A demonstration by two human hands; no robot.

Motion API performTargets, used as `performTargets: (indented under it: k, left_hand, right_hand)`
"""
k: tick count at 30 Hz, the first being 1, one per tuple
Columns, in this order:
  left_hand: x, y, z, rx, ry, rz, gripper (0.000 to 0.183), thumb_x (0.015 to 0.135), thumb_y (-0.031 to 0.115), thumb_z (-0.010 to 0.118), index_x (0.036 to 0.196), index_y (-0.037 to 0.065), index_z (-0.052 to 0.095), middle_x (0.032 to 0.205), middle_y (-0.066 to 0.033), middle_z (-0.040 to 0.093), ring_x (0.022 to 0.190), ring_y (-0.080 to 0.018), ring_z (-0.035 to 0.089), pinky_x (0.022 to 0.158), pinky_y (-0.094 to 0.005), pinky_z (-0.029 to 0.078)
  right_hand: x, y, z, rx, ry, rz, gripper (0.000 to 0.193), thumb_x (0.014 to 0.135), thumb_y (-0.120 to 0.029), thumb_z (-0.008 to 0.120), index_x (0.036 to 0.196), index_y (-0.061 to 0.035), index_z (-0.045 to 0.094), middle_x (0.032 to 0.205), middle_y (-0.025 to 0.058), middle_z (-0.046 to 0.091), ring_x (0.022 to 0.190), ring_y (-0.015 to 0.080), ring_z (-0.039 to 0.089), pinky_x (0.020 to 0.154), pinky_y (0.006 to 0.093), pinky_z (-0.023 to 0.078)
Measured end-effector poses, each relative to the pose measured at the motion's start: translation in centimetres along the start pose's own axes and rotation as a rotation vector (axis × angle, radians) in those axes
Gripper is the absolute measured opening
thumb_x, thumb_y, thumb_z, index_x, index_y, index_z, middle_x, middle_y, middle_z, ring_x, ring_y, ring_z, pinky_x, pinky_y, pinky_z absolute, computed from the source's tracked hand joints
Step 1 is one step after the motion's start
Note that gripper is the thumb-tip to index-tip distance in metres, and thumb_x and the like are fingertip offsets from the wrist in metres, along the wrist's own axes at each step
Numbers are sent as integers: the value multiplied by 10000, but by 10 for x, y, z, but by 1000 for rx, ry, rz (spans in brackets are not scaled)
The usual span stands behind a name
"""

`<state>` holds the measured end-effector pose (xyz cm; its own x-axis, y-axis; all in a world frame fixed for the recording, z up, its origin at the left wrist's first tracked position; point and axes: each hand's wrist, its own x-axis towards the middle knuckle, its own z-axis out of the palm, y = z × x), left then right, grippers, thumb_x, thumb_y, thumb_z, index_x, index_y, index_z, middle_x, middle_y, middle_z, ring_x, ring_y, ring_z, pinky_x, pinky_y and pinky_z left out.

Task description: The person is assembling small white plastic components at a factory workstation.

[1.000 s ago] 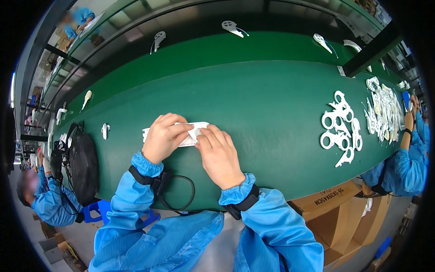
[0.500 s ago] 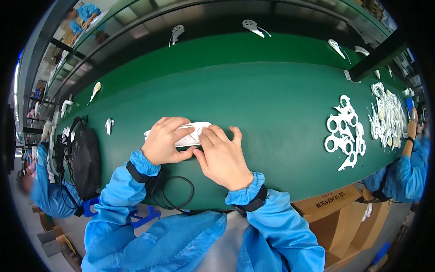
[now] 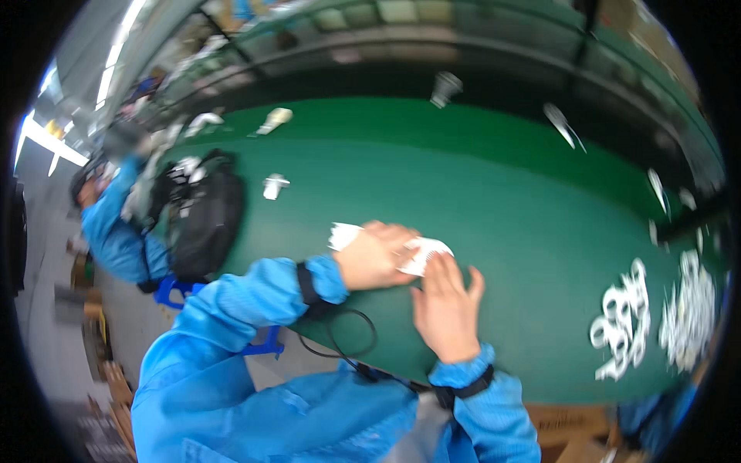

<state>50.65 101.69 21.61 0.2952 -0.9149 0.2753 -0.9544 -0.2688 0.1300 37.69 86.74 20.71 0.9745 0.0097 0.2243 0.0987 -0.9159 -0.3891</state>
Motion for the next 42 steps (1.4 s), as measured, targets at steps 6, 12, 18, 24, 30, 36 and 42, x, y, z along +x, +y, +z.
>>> performTargets:
  k: [6, 12, 18, 24, 30, 36, 42]
  left_hand:
    - [-11, 5, -17, -62, -19, -64, 396, 693, 304, 742, 1023, 95, 676, 1085, -49, 642, 974, -238, 614, 766, -366, 485]
    - [-21, 1, -19, 13, 30, -132, 434, 672, 344, 768, 1014, 90, 682, 1143, -53, 634, 1027, -231, 597, 820, -363, 475]
    - [-9, -4, -44, -91, 422, -161, 383, 706, 286, 743, 1020, 82, 659, 1134, -130, 597, 1089, -319, 557, 926, -480, 412]
    - [-17, -59, -5, -370, 880, -713, 130, 806, 78, 622, 905, 37, 696, 882, -129, 631, 826, -283, 585, 753, -366, 478]
    - [-8, -71, 16, -426, 618, -606, 117, 748, 133, 616, 765, 99, 726, 734, -97, 641, 727, -273, 615, 674, -391, 509]
    - [-13, -76, 18, -598, 645, -638, 118, 766, 117, 579, 737, 39, 663, 732, -108, 634, 730, -292, 607, 683, -405, 479]
    - [-18, -81, 9, -671, 628, -664, 129, 783, 122, 569, 745, 30, 650, 719, -84, 626, 737, -276, 593, 744, -393, 452]
  right_hand:
    - [-1, 5, 2, 92, 138, -98, 249, 808, -67, 641, 1050, -6, 649, 1138, 104, 644, 1144, 249, 548, 945, 448, 385]
    - [7, -3, 2, 88, 177, -103, 188, 799, -20, 629, 981, -11, 677, 1051, 96, 678, 1097, 279, 576, 872, 398, 434]
    - [22, 15, -3, 69, 171, -70, 175, 791, -45, 636, 957, -34, 686, 1009, 82, 689, 1058, 244, 598, 789, 378, 443]
    - [94, 56, 1, -27, 350, 10, 134, 819, -51, 591, 913, -14, 679, 985, 145, 675, 1036, 297, 612, 826, 408, 474]
    - [153, 111, 31, -323, 213, 153, 355, 916, -145, 521, 1245, -13, 534, 1282, 211, 530, 1178, 355, 517, 932, 435, 453]
    - [194, 126, 27, -287, -19, 324, 506, 932, -137, 505, 1404, -25, 361, 1437, 175, 388, 1349, 306, 336, 1064, 451, 316]
    - [154, 193, -24, 55, 130, -74, 290, 925, -20, 467, 1203, 32, 533, 1297, 185, 503, 1231, 326, 450, 1056, 387, 331]
